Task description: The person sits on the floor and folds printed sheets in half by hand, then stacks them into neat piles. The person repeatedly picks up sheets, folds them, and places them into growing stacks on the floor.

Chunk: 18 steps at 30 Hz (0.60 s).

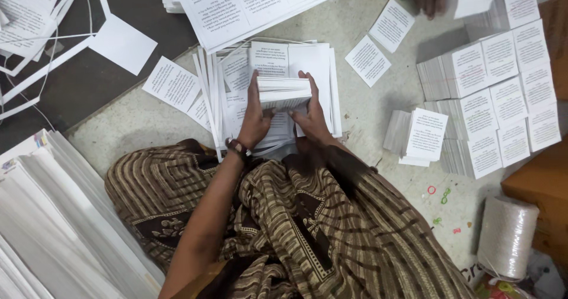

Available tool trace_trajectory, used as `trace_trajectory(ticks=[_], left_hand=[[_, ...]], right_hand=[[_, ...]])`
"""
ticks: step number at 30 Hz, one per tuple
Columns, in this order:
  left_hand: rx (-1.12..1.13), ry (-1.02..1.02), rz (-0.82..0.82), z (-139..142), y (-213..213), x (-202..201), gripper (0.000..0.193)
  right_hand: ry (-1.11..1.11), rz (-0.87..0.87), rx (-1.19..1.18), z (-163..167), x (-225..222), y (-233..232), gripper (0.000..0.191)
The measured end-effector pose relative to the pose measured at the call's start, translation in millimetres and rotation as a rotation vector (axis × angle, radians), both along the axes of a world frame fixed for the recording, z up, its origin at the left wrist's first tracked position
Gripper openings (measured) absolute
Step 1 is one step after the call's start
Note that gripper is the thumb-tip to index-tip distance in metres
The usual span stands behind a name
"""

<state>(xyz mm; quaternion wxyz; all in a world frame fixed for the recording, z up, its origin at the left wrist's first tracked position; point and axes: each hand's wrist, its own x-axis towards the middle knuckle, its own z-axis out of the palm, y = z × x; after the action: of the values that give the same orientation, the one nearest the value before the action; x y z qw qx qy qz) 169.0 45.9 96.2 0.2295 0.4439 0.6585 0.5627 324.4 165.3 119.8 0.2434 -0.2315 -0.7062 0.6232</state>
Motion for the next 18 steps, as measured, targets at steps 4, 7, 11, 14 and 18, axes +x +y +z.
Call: trace_trajectory(ticks=[4,7,11,14,18], left_hand=[[-0.140,-0.017,0.039,-1.0,-2.4,-0.6,0.095],[-0.192,0.010,0.061,4.9,-1.5,-3.5,0.087],[0.013,0.092,0.104,16.2,0.9,-10.4,0.091],[0.063,-0.096,0.165,20.2,-1.7,-15.5,0.082],[-0.101,-0.310,0.214,16.1,-17.1,-19.7,0.052]], right_hand=[[-0.044,-0.076,0.000,3.8,2.1,3.8,0.070],[-0.107,-0.087,0.014,2.2,4.8,15.7,0.058],[-0.005,-0.273,-0.276,1.2,20.8,38.7,0.059],[0.125,-0.492,-0.393,8.3,49.8,73.7,0.050],[-0.098,-0.714,-0.372,34.2,93.8,133.2,0.044]])
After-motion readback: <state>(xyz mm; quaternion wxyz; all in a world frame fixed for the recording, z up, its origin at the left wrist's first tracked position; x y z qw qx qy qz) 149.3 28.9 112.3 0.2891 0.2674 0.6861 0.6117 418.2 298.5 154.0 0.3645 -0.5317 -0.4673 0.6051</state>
